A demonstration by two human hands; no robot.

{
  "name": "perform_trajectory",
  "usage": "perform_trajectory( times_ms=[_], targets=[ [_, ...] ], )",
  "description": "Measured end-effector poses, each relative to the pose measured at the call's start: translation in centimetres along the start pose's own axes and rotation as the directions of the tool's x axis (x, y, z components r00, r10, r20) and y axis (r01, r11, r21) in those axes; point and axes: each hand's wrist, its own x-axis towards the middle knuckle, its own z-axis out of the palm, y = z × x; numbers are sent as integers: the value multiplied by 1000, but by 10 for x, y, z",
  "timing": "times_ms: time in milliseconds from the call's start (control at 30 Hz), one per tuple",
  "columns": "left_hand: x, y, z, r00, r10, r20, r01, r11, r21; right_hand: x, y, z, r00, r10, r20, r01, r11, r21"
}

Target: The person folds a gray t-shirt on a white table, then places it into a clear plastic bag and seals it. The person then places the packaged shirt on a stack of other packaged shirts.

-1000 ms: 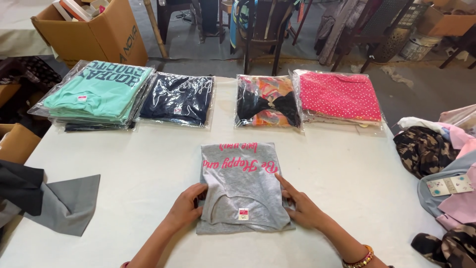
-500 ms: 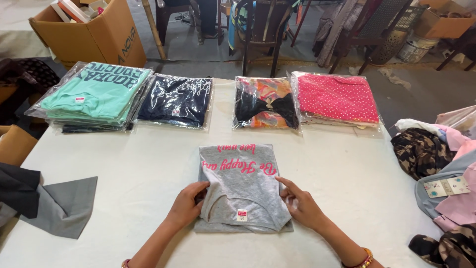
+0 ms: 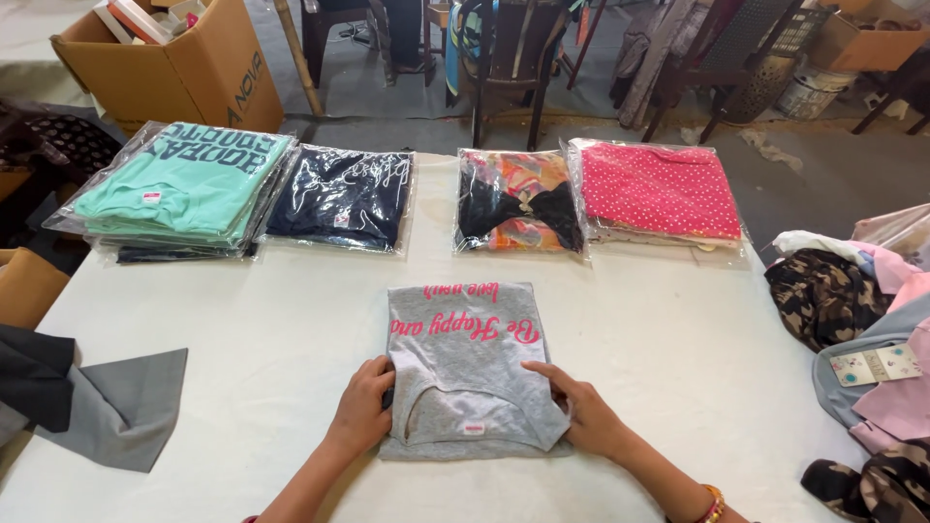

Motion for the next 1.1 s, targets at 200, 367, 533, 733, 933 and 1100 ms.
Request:
perform_trajectory(
  times_ms=[200, 367, 533, 733, 933, 1100],
  targets=[
    [-1, 5, -2, 995, -78, -66, 80, 997, 23, -1, 0, -4, 996, -82, -48, 81, 996, -24],
    [-12, -29, 10, 974, -225, -27, 217, 960, -177, -2, 1, -5, 994, -93, 61, 93, 996, 9],
    [-16, -19, 4, 900, -398, 178, 435, 838, -329, -4, -26, -1, 982, -109, 156, 129, 984, -123],
    [-18, 18, -14, 843, -475, 252, 531, 810, -249, -3, -16, 5, 973, -222, 59, 230, 948, -220],
    [-20, 37, -25, 797, -538, 274, 575, 815, -73, -5, -39, -13, 986, -156, 64, 168, 895, -413],
    [-25, 30, -22, 836, -459, 300, 482, 876, -1, -11, -24, -24, 971, -234, 50, 237, 914, -330]
  ],
)
